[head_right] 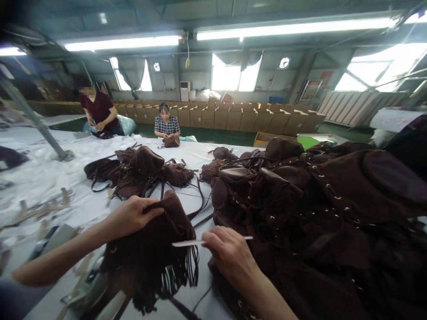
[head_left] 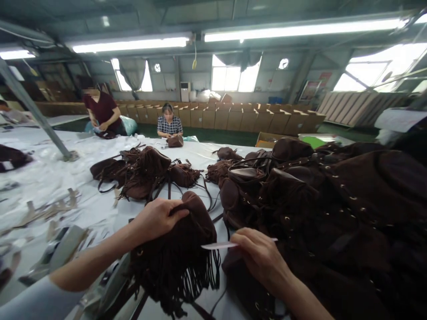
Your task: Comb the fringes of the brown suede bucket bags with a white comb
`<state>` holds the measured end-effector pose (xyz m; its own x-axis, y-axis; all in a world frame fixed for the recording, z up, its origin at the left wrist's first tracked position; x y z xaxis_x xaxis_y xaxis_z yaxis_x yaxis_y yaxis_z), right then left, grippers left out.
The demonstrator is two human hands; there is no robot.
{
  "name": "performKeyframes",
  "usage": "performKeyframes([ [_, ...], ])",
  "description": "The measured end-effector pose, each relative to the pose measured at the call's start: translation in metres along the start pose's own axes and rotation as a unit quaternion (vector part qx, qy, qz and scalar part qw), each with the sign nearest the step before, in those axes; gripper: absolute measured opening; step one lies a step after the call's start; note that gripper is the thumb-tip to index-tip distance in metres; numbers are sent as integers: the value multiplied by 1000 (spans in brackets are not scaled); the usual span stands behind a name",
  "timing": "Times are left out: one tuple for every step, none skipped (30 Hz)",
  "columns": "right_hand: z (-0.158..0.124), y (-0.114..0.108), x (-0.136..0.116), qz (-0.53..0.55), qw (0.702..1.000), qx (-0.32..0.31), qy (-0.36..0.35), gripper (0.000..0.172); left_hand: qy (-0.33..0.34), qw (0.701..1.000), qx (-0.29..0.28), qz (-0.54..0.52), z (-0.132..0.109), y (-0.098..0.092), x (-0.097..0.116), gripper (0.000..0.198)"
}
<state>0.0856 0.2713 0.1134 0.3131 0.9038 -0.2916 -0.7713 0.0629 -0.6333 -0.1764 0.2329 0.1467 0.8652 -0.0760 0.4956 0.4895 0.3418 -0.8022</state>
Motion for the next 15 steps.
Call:
performKeyframes([
  [21, 0, -11, -28, 998, -13, -61, 24, 10, 1000, 4, 1, 4, -3, 9, 31],
  [38, 1, -19, -63, 992, -23, -109, 22, 20, 1000, 9, -1, 7, -5, 16, 31],
  [52, 4, -26, -98, 984, -32, -144, 21, 27, 999, 14, -9, 11, -7, 23, 31],
  [62, 9, -30, -132, 977, -42, -165, 20, 29, 999, 18, -26, 14, -9, 27, 30],
  [67, 14, -31, -158, 970, -53, -175, 19, 23, 998, 23, -54, 18, -13, 29, 30],
  [69, 20, -31, -176, 966, -68, -177, 18, 8, 996, 29, -88, 22, -18, 29, 30],
  [66, 27, -28, -185, 963, -87, -173, 18, -15, 991, 36, -129, 26, -24, 27, 31],
  [58, 34, -24, -187, 963, -109, -164, 18, -47, 983, 43, -170, 30, -32, 23, 33],
  [47, 42, -18, -181, 963, -133, -148, 20, -80, 974, 52, -207, 34, -40, 19, 36],
  [33, 50, -13, -172, 964, -154, -130, 21, -110, 964, 62, -234, 37, -47, 14, 39],
  [16, 57, -6, -160, 967, -168, -107, 23, -131, 957, 70, -249, 39, -52, 10, 40],
  [-3, 65, 0, -140, 970, -178, -84, 23, -141, 954, 73, -253, 40, -55, 7, 40],
  [-22, 71, 5, -127, 973, -177, -73, 23, -140, 955, 73, -251, 40, -57, 4, 38],
  [-40, 77, 9, -116, 977, -167, -67, 24, -131, 958, 72, -245, 41, -56, 2, 37],
  [-57, 81, 12, -104, 978, -161, -76, 24, -119, 961, 74, -240, 42, -55, 0, 36],
])
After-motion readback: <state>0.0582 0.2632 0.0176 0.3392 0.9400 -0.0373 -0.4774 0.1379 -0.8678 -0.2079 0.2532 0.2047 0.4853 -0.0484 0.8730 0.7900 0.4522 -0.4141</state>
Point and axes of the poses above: each hand's wrist, its own z-axis towards the middle knuckle, its own y-axis out of the palm, x = y × z, the point moved 4 cm from there along z, towards the middle knuckle, and after that the axes turned 15 degrees about x, right-handed, at the moved point
